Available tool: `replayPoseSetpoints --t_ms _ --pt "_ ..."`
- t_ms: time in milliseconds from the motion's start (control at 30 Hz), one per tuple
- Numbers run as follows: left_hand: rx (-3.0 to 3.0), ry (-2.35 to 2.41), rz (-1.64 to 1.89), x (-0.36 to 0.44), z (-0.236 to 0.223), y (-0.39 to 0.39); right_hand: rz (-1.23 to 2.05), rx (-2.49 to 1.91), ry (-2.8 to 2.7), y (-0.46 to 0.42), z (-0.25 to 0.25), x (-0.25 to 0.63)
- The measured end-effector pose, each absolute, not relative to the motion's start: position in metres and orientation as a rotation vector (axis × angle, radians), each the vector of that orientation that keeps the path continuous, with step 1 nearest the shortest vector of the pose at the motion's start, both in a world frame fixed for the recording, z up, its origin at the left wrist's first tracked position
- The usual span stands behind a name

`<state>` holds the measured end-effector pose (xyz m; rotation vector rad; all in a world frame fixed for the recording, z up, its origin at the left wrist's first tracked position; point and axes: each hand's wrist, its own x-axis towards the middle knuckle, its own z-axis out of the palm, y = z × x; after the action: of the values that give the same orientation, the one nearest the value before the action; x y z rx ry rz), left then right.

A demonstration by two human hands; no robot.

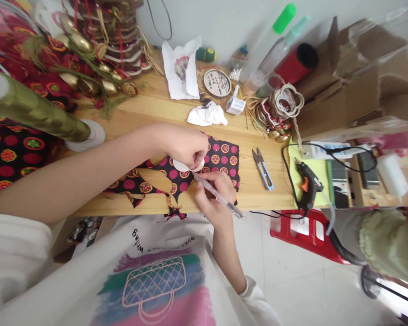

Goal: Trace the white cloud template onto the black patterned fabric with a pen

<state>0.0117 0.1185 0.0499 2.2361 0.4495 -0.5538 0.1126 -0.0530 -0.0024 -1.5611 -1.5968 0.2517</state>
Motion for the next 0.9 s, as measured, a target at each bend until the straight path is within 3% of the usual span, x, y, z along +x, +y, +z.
replayPoseSetpoints --t_ms 900 --pt "2.211 0.46 -0.57 0.0126 0.0501 0.1185 0.235 -1.577 -1.602 -0.0523 -0.0024 0.1125"
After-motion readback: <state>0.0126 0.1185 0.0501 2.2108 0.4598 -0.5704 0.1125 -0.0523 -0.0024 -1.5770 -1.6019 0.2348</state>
